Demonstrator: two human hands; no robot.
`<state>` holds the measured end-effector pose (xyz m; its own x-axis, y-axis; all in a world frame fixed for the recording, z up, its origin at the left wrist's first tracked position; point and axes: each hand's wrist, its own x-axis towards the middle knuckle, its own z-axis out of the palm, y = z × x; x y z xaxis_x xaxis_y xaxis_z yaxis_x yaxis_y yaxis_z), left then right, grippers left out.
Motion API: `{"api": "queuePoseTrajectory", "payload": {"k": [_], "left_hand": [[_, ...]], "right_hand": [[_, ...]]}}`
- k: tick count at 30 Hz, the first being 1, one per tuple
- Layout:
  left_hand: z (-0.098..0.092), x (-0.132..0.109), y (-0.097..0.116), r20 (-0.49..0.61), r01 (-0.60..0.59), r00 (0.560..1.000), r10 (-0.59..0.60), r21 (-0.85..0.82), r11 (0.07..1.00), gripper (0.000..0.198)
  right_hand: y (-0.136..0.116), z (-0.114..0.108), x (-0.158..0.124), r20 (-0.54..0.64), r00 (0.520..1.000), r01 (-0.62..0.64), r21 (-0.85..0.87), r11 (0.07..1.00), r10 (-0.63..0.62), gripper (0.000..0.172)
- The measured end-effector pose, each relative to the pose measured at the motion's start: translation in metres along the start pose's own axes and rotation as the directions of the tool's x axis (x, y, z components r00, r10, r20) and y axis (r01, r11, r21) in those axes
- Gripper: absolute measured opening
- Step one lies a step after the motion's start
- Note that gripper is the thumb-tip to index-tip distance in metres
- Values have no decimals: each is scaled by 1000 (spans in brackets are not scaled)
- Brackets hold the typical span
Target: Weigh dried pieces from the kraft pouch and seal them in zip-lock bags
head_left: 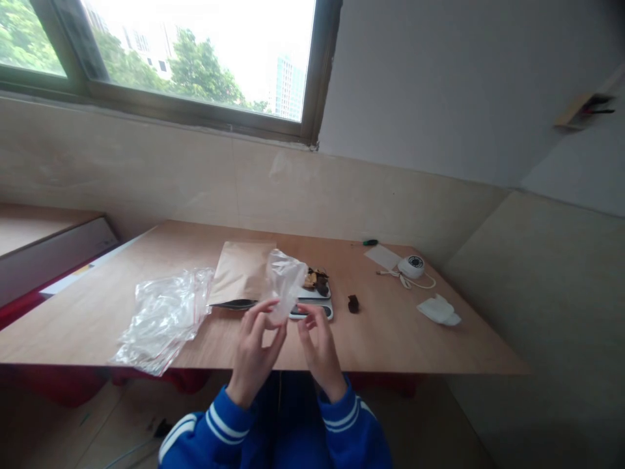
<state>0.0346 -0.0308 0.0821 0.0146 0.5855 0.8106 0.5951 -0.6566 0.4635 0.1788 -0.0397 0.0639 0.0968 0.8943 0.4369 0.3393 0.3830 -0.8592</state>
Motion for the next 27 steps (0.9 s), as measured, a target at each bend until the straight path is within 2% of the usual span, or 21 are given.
{"api": "queuePoseTrajectory", "payload": {"k": [3, 6, 9, 12, 15, 17, 19, 21, 24, 27], "left_hand": [[13, -10, 16, 108, 56, 994, -32, -221, 974, 12], [10, -16, 13, 214, 98, 977, -18, -370, 924, 10], [7, -19, 0, 269, 63, 962, 54, -408, 911, 37], [15, -20, -15, 227, -34, 969, 101, -279, 960, 50], [28, -17, -31, 172, -150, 968, 181, -177, 973, 43], [38, -13, -44, 97, -176, 977, 190, -141, 974, 29], [46, -11, -59, -13, -147, 989, 147, -94, 985, 13], [53, -10, -75, -99, -89, 992, 84, -47, 995, 6], [60, -14, -92, -106, -38, 994, 36, -18, 999, 11], [63, -21, -100, -116, -54, 992, 56, 26, 998, 12]], "right_hand": [[-17, 10, 0, 10, 998, -62, 104, 993, 61, 20], [-17, 2, 3, -17, 989, -140, 143, 980, 144, 23], [-16, -6, 4, 8, 987, -161, 158, 974, 162, 26], [-18, -8, 6, 150, 981, -143, 158, 977, 119, 24], [-19, -7, 11, 242, 966, -116, 104, 988, 88, 23], [-15, -7, 15, 241, 964, -117, 6, 993, 112, 22], [-7, -10, 21, 219, 964, -138, -81, 987, 153, 23], [4, -13, 28, 203, 960, -175, -95, 980, 191, 25], [22, -20, 42, 212, 955, -205, -27, 978, 206, 28], [35, -28, 62, 132, 984, -102, -113, 988, 117, 33]]}}
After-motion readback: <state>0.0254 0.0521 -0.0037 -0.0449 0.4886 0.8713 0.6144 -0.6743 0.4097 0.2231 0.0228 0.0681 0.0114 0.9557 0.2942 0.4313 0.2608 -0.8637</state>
